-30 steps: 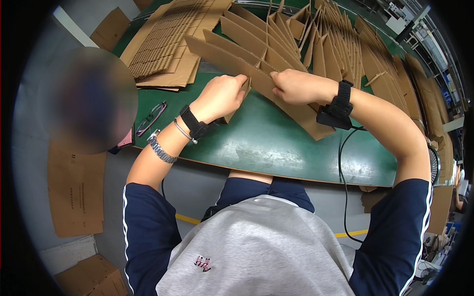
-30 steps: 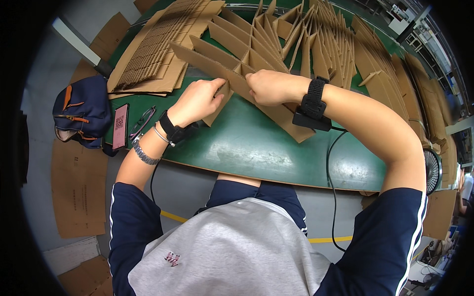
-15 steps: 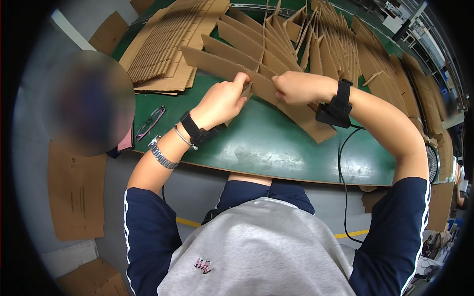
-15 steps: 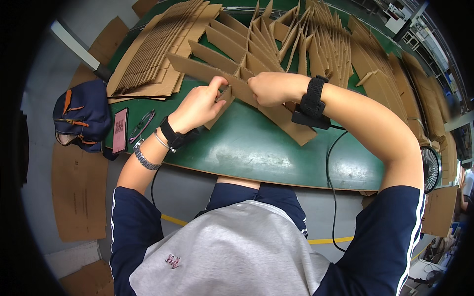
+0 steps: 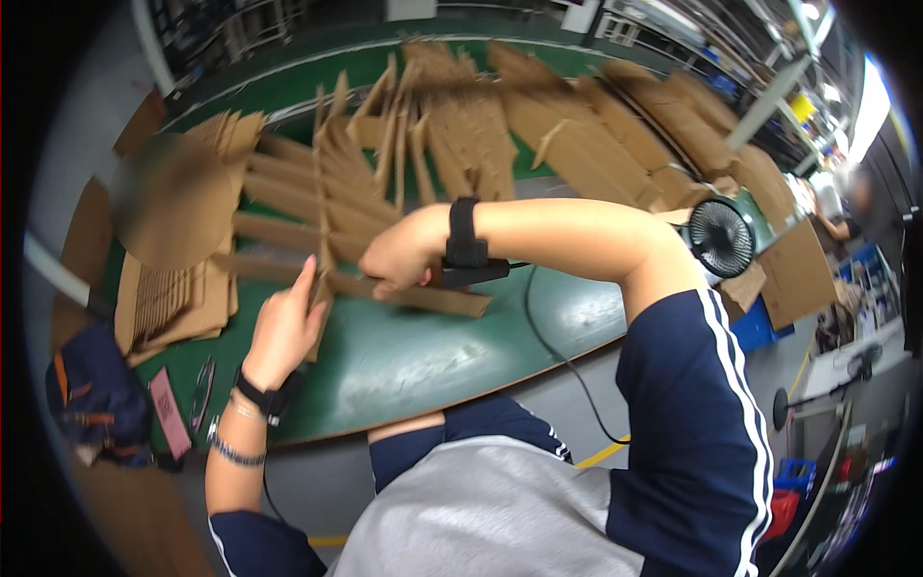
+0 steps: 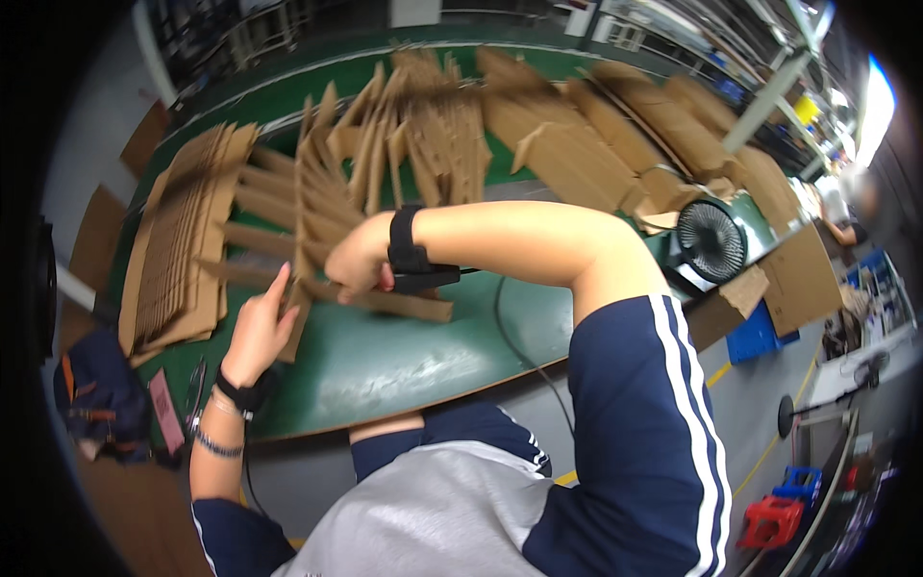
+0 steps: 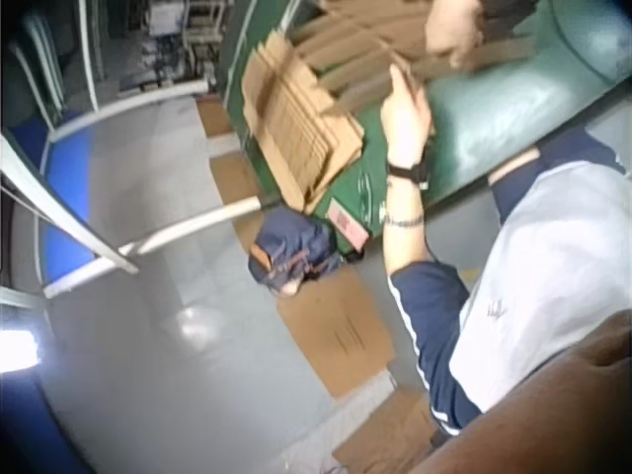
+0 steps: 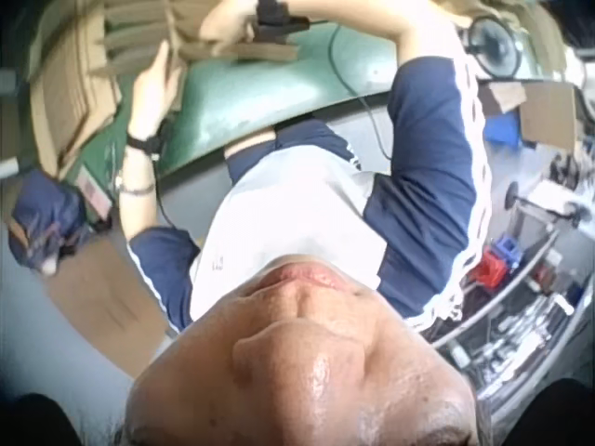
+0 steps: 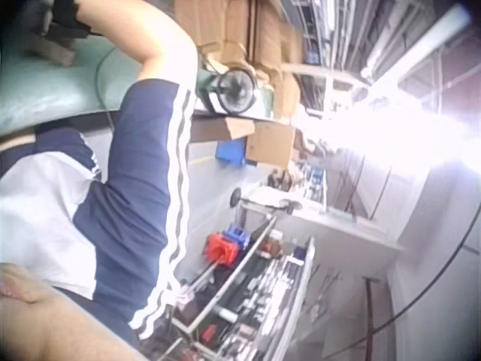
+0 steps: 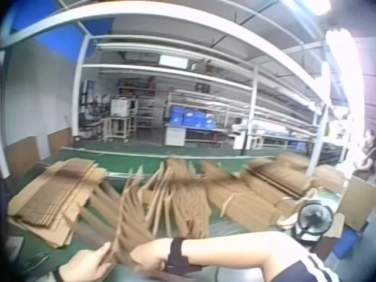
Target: Assembling interlocking cardboard dividers on a workbench.
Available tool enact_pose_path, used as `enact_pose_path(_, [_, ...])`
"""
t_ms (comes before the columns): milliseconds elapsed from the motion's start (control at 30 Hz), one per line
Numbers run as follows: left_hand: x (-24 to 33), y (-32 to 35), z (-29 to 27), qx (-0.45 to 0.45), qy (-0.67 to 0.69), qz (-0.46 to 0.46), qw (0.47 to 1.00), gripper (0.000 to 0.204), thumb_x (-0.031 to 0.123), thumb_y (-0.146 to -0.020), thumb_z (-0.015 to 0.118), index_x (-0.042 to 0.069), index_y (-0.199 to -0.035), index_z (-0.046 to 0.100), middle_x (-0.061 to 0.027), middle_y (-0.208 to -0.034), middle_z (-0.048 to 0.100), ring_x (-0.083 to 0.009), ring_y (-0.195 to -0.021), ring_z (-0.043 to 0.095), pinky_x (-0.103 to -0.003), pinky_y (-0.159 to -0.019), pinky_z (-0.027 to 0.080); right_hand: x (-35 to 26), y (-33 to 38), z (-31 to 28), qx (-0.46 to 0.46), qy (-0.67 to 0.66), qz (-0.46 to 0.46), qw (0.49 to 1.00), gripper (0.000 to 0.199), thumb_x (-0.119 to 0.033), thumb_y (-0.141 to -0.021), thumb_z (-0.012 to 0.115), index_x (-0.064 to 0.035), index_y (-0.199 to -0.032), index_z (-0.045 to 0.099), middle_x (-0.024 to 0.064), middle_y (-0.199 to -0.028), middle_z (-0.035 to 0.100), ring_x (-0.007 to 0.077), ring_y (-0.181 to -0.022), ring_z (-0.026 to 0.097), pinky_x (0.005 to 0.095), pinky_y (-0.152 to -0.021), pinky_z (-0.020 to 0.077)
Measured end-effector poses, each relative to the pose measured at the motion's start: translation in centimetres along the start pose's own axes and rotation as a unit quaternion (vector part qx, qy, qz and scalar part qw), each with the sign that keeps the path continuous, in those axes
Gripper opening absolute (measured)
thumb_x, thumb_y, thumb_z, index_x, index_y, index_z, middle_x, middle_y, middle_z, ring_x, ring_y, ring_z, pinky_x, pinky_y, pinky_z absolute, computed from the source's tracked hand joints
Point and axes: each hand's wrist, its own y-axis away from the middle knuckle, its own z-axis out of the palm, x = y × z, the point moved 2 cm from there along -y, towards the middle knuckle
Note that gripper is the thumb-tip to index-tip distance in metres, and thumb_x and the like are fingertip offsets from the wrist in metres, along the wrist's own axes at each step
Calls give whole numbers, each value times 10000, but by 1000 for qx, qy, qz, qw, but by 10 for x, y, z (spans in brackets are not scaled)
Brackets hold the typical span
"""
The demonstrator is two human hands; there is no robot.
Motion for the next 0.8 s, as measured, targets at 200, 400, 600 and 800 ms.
enact_pose_path(200, [21, -13, -7, -38, 3, 3, 999, 723, 113, -828, 660, -9, -1453, 318, -213, -769, 638, -386, -657, 623, -441, -610, 499, 217, 191, -48, 448, -103, 256, 850, 282, -230, -894, 606, -20, -1077, 654, 77, -804, 677, 168, -710, 657, 309, -650, 541])
enact_pose_path(400, [22, 2, -25, 14, 103, -68, 992, 724, 135, -774, 750, 55, -1385, 371, -137, -887, 670, -250, -640, 664, -349, -579, 516, 347, 364, 62, 465, 72, 632, 615, 223, -91, -859, 492, -1, -976, 659, 245, -1098, 649, 387, -1063, 614, 472, -912, 490])
enact_pose_path(600, [27, 28, -33, -35, 81, -130, 987, 344, 166, -769, 755, 20, -1020, 571, -117, -734, 649, -256, -612, 646, -344, -565, 503, 367, 405, 128, 324, 11, 764, 558, 500, -299, -792, 733, -39, -1203, 613, 210, -1303, 566, 378, -1191, 561, 459, -966, 499])
enact_pose_path(800, [17, 12, -41, -25, 108, -74, 991, 281, 275, -880, 698, 13, -914, 603, -85, -694, 619, -173, -592, 595, -305, -557, 476, 366, 394, 114, 318, 269, 647, 638, 325, -129, -941, 435, -103, -1230, 582, 160, -1300, 562, 326, -1193, 544, 413, -978, 472])
